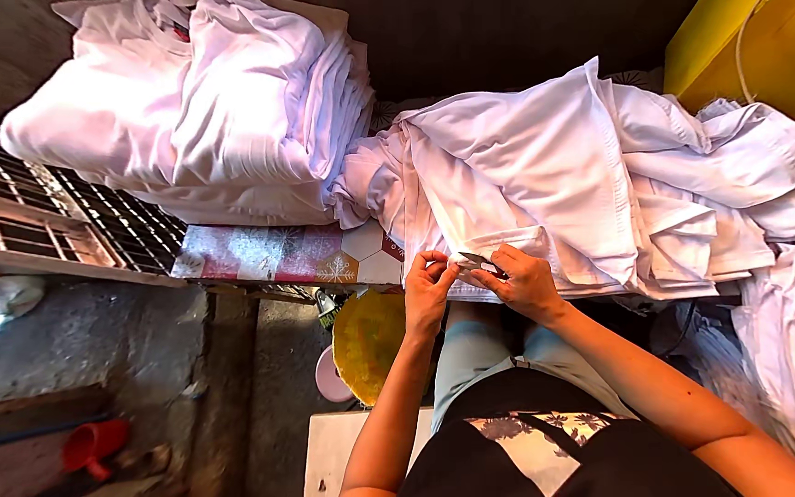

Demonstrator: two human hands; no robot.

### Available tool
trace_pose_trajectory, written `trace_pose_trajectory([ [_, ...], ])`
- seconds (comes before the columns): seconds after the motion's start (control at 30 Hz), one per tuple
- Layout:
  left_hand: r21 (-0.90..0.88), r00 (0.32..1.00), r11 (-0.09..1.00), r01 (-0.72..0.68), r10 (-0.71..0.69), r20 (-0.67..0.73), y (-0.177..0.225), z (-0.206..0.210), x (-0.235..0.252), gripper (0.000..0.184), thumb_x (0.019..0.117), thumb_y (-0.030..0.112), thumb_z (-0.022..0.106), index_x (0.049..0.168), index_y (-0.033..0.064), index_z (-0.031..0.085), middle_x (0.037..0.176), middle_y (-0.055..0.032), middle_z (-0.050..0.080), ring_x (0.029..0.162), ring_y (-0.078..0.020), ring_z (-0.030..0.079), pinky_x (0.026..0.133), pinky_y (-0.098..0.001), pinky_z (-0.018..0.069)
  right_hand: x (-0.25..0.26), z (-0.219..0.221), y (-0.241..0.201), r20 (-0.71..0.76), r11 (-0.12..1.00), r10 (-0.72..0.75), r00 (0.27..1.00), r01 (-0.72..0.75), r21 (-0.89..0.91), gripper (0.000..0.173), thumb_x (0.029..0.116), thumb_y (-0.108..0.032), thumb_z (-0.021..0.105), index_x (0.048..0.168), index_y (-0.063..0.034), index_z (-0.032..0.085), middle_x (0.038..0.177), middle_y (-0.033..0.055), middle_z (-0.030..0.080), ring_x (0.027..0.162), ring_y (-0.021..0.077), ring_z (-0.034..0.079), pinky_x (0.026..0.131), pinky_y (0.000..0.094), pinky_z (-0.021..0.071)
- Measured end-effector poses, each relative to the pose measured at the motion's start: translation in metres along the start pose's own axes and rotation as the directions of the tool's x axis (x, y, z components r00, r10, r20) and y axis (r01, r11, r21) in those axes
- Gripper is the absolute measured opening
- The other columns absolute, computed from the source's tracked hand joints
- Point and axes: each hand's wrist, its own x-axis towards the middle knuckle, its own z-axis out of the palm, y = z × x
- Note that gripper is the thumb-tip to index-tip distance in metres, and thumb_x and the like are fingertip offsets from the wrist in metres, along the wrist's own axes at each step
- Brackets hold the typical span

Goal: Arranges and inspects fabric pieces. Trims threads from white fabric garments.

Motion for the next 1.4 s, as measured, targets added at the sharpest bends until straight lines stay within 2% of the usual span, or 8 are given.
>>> trace_pose_trajectory([
  [0.43,0.002,0.999,0.999,0.032,-0.032,0.022,0.002,-0.001,0.001,0.020,0.0939,-0.006,0.065,0.108,0.0070,0.058,0.080,0.0025,0.073,0.074,-0.0028,0.068,0.075,-0.0216,0.0547,-0.002,0.002,0.009,-0.105,0.987,-0.159,0.982,0.156,-0.036,0.039,0.0955,-0.038,0.067,0.083,-0.0017,0.075,0.070,0.0091,0.063,0.054,0.0208,0.060,0.044,0.0352,0.0432],
  [0.63,0.001,0.999,0.999,0.039,-0.039,0.014,0.001,-0.002,0.002,0.018,0.0943,-0.005,0.065,0.106,0.0074,0.058,0.079,0.0034,0.072,0.073,-0.0019,0.067,0.074,-0.0212,0.0542,0.002,-0.003,0.014,-0.075,0.996,-0.010,0.997,0.017,0.093,0.040,0.0969,-0.035,0.067,0.077,-0.0008,0.070,0.067,0.0082,0.058,0.055,0.0188,0.055,0.048,0.0351,0.0424],
  [0.8,-0.007,0.999,0.999,0.042,-0.042,0.016,0.002,-0.004,0.002,0.018,0.0950,-0.006,0.062,0.105,0.0083,0.058,0.080,0.0037,0.072,0.073,-0.0014,0.066,0.073,-0.0201,0.0536,0.011,-0.014,0.024,-0.003,0.975,0.146,0.989,-0.143,0.172,0.046,0.0879,-0.041,0.076,0.095,0.0037,0.070,0.079,0.0101,0.059,0.066,0.0207,0.056,0.058,0.0391,0.0468],
  [0.87,-0.012,0.999,0.999,0.042,-0.042,0.015,0.002,-0.004,0.002,0.019,0.0951,-0.006,0.062,0.106,0.0081,0.058,0.080,0.0034,0.072,0.073,-0.0013,0.066,0.073,-0.0198,0.0539,0.014,-0.015,0.019,0.006,0.935,0.158,0.987,-0.152,0.320,0.040,0.0835,-0.033,0.083,0.099,0.0020,0.071,0.081,0.0050,0.059,0.069,0.0101,0.053,0.062,0.0259,0.0451],
  [0.93,-0.017,0.999,0.999,0.041,-0.041,0.014,0.002,-0.003,0.002,0.018,0.0951,-0.007,0.062,0.106,0.0076,0.058,0.081,0.0029,0.072,0.074,-0.0017,0.067,0.073,-0.0200,0.0544,0.015,-0.009,0.006,-0.033,0.907,0.079,0.996,-0.058,0.417,0.027,0.0833,-0.019,0.082,0.097,0.0023,0.073,0.083,0.0059,0.065,0.071,0.0058,0.058,0.064,0.0190,0.0495],
  [1.03,-0.030,0.998,0.999,0.042,-0.041,0.039,0.002,0.000,0.000,0.021,0.0941,-0.007,0.063,0.108,0.0078,0.058,0.080,0.0032,0.074,0.074,-0.0017,0.068,0.074,-0.0205,0.0555,0.012,0.007,-0.006,-0.087,0.951,-0.077,0.993,0.099,0.294,0.018,0.0821,-0.013,0.080,0.092,0.0012,0.076,0.081,0.0105,0.068,0.068,0.0163,0.064,0.058,0.0312,0.0539],
  [1.13,-0.054,0.994,0.994,0.099,-0.096,0.046,0.000,0.000,0.001,0.023,0.0918,-0.010,0.059,0.108,0.0062,0.057,0.078,0.0015,0.073,0.071,-0.0038,0.069,0.071,-0.0223,0.0566,0.008,0.017,-0.010,-0.156,0.944,-0.285,0.946,0.305,0.125,0.012,0.0846,-0.008,0.067,0.077,0.0017,0.066,0.069,0.0107,0.059,0.052,0.0185,0.056,0.042,0.0315,0.0416],
  [1.4,-0.087,0.996,0.992,0.093,-0.093,0.013,0.000,-0.006,0.002,0.017,0.0954,-0.004,0.064,0.107,0.0078,0.059,0.075,0.0022,0.072,0.068,-0.0019,0.065,0.069,-0.0187,0.0530,0.001,0.001,-0.002,-0.046,0.984,-0.045,0.998,0.053,0.171,0.038,0.0899,-0.035,0.075,0.094,0.0024,0.070,0.076,0.0097,0.063,0.060,0.0182,0.059,0.051,0.0343,0.0472],
])
